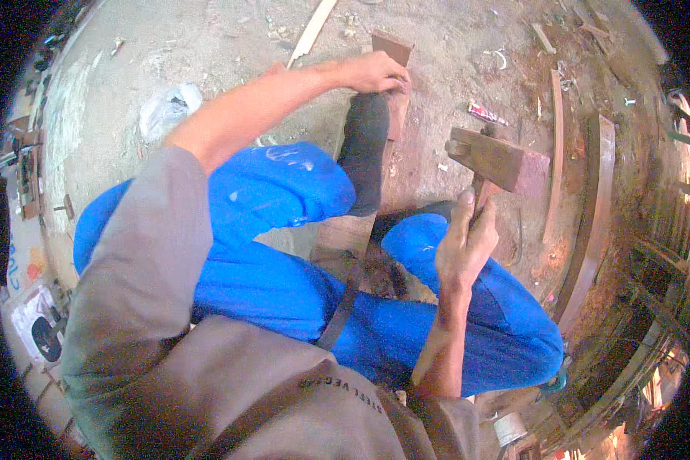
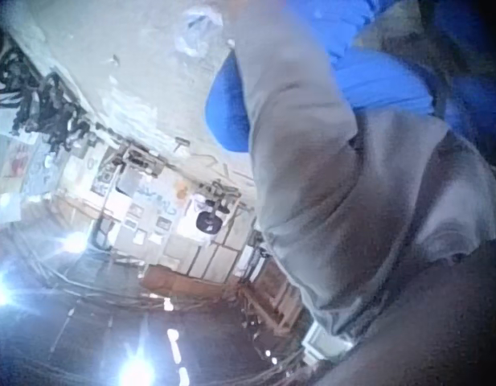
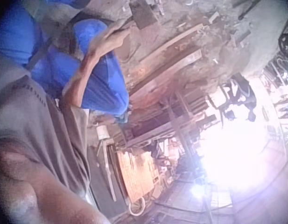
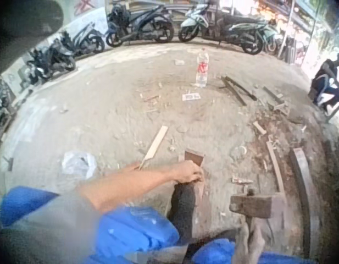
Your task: The person joins two wooden blocks together, aligns them, and then uses a wooden mallet to tap a small piece into place and hammer the joints together.
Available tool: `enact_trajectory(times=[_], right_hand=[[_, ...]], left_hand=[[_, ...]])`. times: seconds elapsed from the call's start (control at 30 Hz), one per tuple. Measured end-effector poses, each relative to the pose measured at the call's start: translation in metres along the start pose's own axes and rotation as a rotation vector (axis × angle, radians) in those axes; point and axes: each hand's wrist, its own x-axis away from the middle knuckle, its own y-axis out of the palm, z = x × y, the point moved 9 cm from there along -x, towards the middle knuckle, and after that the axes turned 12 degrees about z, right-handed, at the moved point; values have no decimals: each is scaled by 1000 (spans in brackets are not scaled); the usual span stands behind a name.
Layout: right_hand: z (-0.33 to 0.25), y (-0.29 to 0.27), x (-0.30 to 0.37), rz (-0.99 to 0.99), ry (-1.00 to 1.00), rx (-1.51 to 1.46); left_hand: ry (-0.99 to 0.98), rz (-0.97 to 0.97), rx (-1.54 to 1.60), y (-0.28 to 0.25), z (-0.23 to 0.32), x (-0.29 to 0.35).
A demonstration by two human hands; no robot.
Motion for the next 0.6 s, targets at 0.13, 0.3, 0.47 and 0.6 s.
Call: enact_trajectory(times=[0.13,0.3,0.47,0.6], right_hand=[[-14,8,9,-33,13,-77],[-8,35,20,-156,-16,19],[7,94,28,-272,-141,36],[25,137,35,-498,-7,178]], left_hand=[[14,-67,-241,-5,20,8],[147,247,-203,-99,40,43],[415,376,-253,-191,89,104],[396,153,-187,-225,79,139]])
